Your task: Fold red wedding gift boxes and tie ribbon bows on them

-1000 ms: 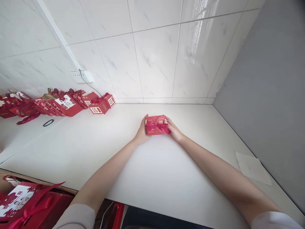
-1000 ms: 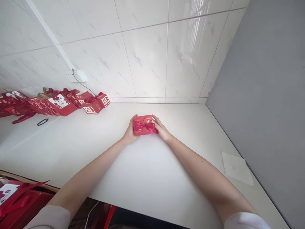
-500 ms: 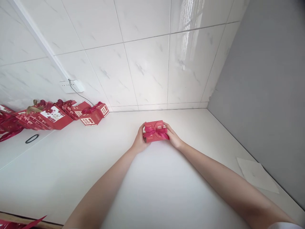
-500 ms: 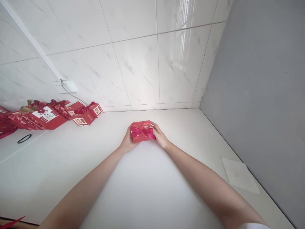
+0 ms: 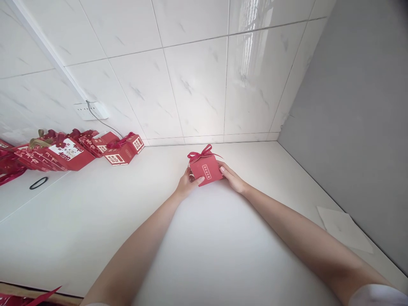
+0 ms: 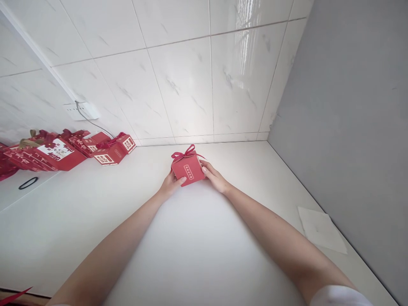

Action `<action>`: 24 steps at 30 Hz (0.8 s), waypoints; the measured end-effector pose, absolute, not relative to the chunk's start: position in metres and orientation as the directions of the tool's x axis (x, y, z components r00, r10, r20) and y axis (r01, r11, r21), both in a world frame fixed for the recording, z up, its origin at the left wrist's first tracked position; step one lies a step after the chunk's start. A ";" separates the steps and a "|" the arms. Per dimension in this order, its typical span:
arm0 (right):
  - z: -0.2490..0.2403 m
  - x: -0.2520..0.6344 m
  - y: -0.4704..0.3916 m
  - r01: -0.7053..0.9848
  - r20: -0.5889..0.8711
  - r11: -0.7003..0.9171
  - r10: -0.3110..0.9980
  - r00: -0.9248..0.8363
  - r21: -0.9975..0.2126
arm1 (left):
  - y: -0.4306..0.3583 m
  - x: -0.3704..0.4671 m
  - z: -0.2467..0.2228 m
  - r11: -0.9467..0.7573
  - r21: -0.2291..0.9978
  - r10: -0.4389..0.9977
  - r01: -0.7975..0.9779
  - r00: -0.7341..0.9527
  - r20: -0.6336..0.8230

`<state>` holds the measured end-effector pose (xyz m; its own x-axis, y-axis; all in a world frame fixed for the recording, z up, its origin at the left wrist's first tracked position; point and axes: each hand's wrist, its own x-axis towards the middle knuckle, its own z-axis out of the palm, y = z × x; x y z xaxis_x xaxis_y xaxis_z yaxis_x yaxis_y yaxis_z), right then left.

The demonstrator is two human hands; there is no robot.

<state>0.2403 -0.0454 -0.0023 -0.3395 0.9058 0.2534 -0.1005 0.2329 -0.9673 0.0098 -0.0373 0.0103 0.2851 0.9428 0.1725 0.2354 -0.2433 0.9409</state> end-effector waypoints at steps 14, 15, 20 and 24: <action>-0.010 0.242 -0.041 0.002 0.275 0.306 0.858 -0.434 -0.952 | -0.045 0.010 0.013 -0.255 0.922 0.962 0.291 0.175 0.211; -0.010 0.242 -0.041 0.008 0.278 0.312 0.858 -0.431 -0.950 | -0.045 0.010 0.013 -0.239 0.927 0.966 0.288 0.166 0.198; -0.006 0.245 -0.040 0.014 0.259 0.295 0.858 -0.443 -0.955 | -0.044 0.008 0.014 -0.236 0.940 0.963 0.247 0.190 0.192; -0.005 0.247 -0.037 0.004 0.214 0.235 0.891 -0.400 -0.972 | -0.044 0.007 0.012 -0.252 0.936 0.955 0.244 0.220 0.200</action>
<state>0.2466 -0.0367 -0.0049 -0.4002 0.8912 0.2136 0.0035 0.2346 -0.9721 0.0075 -0.0437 0.0123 0.2195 0.9548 0.2003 0.2436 -0.2525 0.9364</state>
